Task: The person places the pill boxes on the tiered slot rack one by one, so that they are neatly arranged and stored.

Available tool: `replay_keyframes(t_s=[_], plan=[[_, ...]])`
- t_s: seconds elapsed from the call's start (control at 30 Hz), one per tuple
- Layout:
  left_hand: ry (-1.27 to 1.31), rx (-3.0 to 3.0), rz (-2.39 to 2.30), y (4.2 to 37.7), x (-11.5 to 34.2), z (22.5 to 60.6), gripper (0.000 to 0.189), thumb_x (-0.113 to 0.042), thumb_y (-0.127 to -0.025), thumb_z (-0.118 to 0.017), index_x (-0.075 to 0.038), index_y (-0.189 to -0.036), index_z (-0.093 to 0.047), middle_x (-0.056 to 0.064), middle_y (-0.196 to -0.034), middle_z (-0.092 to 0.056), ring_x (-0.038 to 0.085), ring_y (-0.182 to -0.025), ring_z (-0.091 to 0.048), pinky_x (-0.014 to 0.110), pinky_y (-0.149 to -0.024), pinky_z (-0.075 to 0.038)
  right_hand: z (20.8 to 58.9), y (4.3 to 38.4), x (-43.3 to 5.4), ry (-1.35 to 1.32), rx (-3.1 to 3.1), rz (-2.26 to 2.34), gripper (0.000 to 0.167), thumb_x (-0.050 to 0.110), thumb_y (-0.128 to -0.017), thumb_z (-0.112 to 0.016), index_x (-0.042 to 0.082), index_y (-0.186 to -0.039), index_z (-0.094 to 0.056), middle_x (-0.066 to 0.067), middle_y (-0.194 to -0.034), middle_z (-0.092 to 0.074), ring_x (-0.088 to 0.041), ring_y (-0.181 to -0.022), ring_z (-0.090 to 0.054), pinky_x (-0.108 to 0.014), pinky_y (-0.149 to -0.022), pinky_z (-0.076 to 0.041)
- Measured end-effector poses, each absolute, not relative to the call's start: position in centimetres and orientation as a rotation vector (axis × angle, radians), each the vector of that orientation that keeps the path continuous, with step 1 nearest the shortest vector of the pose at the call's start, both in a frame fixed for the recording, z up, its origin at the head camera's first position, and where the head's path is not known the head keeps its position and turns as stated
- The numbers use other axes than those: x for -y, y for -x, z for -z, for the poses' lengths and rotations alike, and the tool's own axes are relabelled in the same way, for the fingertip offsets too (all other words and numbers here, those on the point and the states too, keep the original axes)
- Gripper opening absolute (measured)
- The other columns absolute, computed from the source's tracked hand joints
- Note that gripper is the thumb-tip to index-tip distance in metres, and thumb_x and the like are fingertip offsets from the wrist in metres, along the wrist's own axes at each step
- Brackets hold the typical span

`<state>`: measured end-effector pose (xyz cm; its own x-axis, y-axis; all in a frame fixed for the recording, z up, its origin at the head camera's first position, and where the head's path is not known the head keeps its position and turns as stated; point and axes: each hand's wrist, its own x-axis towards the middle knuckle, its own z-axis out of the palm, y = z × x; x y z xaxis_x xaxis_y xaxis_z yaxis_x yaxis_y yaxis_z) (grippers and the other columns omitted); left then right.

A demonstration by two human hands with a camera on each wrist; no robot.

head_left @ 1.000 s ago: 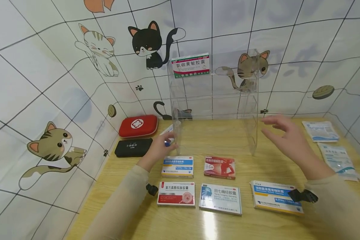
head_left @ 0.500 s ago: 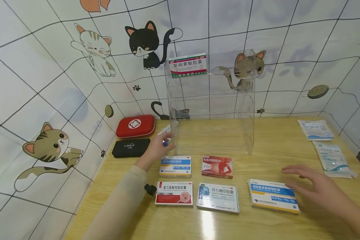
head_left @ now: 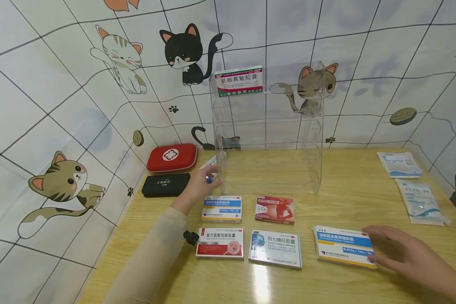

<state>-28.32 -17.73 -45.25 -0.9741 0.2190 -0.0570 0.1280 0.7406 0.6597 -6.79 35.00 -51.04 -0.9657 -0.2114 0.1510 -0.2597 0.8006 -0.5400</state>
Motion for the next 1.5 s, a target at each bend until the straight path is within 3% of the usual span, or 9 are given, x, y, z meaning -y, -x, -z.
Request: replay_keyframes(t_s=[0.13,0.3,0.4,0.5,0.63,0.8,0.97,1.23,1.5], plan=[[-0.277,-2.812,-1.044,28.4,17.7,45.4,0.053,-0.027,-0.095,-0.076,-0.02,-0.144,-0.058,0.002,-0.141,-0.064,0.029,-0.124,-0.059,0.049,-0.097,-0.055,51.6,6.9,-35.4,-0.451,2.842,-0.831,0.071,0.034,-0.072,-0.094,0.02,-0.135,-0.065,-0.008,-0.131,-0.065,0.031,-0.125,-0.019,0.008,-0.1,-0.007],[-0.28,-2.811,-1.046,28.6,17.5,45.6,0.053,-0.027,-0.094,-0.077,-0.02,-0.144,-0.058,0.002,-0.141,-0.064,0.029,-0.125,-0.06,0.049,-0.097,-0.055,51.6,6.9,-35.5,-0.473,2.842,-0.785,0.07,0.035,-0.067,-0.096,0.021,-0.129,-0.067,-0.008,-0.131,-0.063,0.025,-0.123,-0.022,0.007,-0.1,-0.004],[-0.276,-2.806,-1.05,28.6,17.4,45.6,0.053,-0.027,-0.094,-0.077,-0.02,-0.144,-0.058,0.002,-0.142,-0.063,0.028,-0.126,-0.059,0.049,-0.098,-0.055,50.9,6.8,-35.3,-0.393,2.894,-0.871,0.07,0.037,-0.065,-0.097,0.02,-0.125,-0.066,-0.007,-0.126,-0.067,0.022,-0.115,-0.038,0.003,-0.101,-0.021],[-0.268,-2.798,-1.051,28.5,17.3,45.6,0.053,-0.027,-0.095,-0.076,-0.021,-0.144,-0.058,0.001,-0.142,-0.063,0.028,-0.126,-0.059,0.05,-0.099,-0.055,49.8,7.0,-34.9,-0.211,3.016,-0.985,0.068,0.038,-0.071,-0.094,0.016,-0.127,-0.064,-0.007,-0.122,-0.07,0.015,-0.099,-0.056,-0.005,-0.083,-0.045],[-0.266,-2.792,-1.053,28.5,17.2,45.6,0.053,-0.028,-0.095,-0.076,-0.021,-0.144,-0.058,0.001,-0.142,-0.063,0.028,-0.126,-0.059,0.049,-0.098,-0.055,48.8,7.4,-34.6,-0.032,3.095,-1.084,0.059,0.033,-0.081,-0.088,0.011,-0.13,-0.063,-0.015,-0.121,-0.072,-0.002,-0.088,-0.071,-0.021,-0.071,-0.059],[-0.287,-2.794,-1.065,28.5,17.0,45.6,0.053,-0.027,-0.095,-0.076,-0.02,-0.144,-0.058,0.001,-0.143,-0.063,0.028,-0.125,-0.059,0.049,-0.097,-0.055,48.5,7.9,-34.7,-0.106,2.934,-1.217,0.041,0.018,-0.086,-0.085,0.014,-0.122,-0.067,0.009,-0.118,-0.07,0.008,-0.09,-0.067,-0.022,-0.068,-0.06],[-0.29,-2.789,-1.082,28.4,16.9,45.7,0.052,-0.026,-0.095,-0.076,-0.02,-0.143,-0.059,0.002,-0.143,-0.063,0.028,-0.125,-0.059,0.05,-0.098,-0.055,47.3,9.2,-34.6,-0.158,2.817,-1.17,0.033,0.015,-0.088,-0.083,0.014,-0.118,-0.068,0.032,-0.11,-0.06,0.016,-0.093,-0.06,-0.015,-0.068,-0.057],[-0.278,-2.794,-1.046,28.3,17.6,45.7,0.05,-0.031,-0.095,-0.076,-0.026,-0.141,-0.059,-0.002,-0.143,-0.062,0.025,-0.124,-0.059,0.048,-0.095,-0.056,42.5,14.3,-33.3,-0.304,2.5,-1.263,0.029,-0.007,-0.087,-0.077,0.002,-0.114,-0.068,0.019,-0.114,-0.063,0.014,-0.1,-0.062,-0.006,-0.077,-0.054],[-0.263,-2.796,-1.031,28.3,17.8,45.3,0.048,-0.03,-0.095,-0.076,-0.026,-0.139,-0.059,0.0,-0.143,-0.062,0.026,-0.126,-0.058,0.05,-0.098,-0.055,34.2,22.3,-31.0,-0.246,2.229,-1.436,0.024,0.003,-0.093,-0.074,0.0,-0.116,-0.067,0.012,-0.124,-0.066,0.002,-0.107,-0.066,-0.006,-0.083,-0.052]])
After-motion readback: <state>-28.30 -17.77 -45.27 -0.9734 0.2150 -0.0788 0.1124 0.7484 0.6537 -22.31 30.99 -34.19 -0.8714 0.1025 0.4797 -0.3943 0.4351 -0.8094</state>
